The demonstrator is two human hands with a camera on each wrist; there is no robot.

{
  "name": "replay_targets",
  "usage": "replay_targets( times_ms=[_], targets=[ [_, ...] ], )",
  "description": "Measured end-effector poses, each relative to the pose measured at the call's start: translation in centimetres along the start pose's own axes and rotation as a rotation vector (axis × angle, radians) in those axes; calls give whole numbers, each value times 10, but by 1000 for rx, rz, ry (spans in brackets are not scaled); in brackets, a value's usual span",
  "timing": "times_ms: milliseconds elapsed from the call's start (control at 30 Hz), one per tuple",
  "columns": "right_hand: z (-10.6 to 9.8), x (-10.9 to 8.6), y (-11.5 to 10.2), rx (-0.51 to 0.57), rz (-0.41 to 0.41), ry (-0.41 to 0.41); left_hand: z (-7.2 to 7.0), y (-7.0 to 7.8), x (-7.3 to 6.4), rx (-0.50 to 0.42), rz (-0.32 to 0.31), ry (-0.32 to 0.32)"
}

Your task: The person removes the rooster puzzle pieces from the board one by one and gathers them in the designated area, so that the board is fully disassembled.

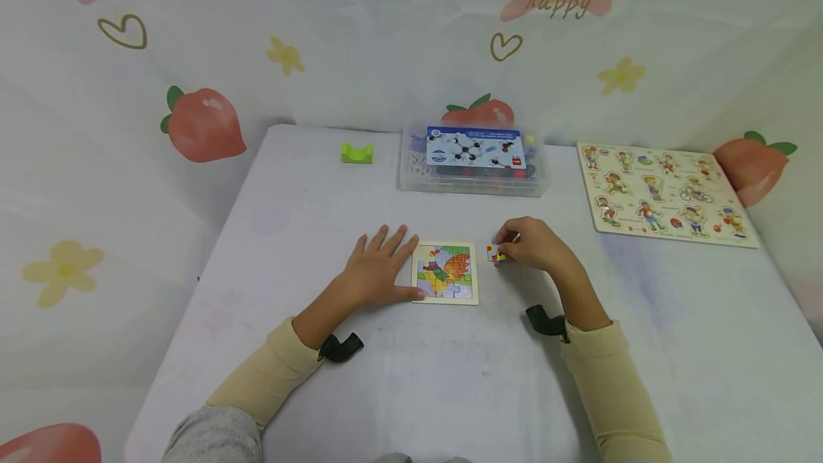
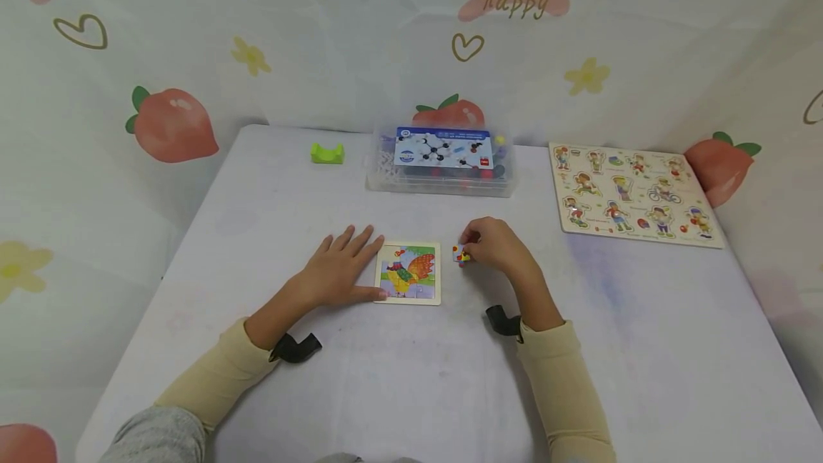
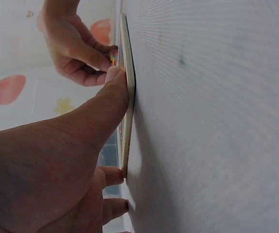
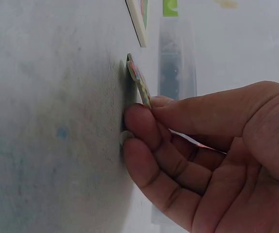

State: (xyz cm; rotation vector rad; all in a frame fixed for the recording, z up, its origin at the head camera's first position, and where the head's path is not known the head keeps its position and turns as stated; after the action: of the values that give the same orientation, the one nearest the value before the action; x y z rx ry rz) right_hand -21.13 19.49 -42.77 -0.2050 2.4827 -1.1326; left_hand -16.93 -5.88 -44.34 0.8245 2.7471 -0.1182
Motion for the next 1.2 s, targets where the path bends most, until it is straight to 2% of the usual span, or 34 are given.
replay_targets(
  times_ms=[467,833,1067,1200],
  targets=[
    [-1,1,1,-37,13,8,0,-1,1,-7,-5,-19],
    [5,1,0,-66,-54,-75,0,-1,0,-12,-7,-23],
    [4,-1,-6,-88,-74,-51,-2,0,-1,-9,0,-6],
    [10,-3,-15,-103,-99,-31,-1,0,-1,-3,-2,-15]
  ],
)
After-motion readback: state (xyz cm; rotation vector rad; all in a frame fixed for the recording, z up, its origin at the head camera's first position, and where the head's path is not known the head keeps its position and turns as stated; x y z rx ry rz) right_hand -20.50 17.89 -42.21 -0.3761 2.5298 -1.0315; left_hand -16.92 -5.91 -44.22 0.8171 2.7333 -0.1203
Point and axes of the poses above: each hand's wrist, its own x-axis towards the middle knuckle, its own z-axis out of the palm, y = z × x, the point moved 6 cm from there along x, towards the middle knuckle, and after that the axes turned 12 degrees about x, right-handed, at the moved point
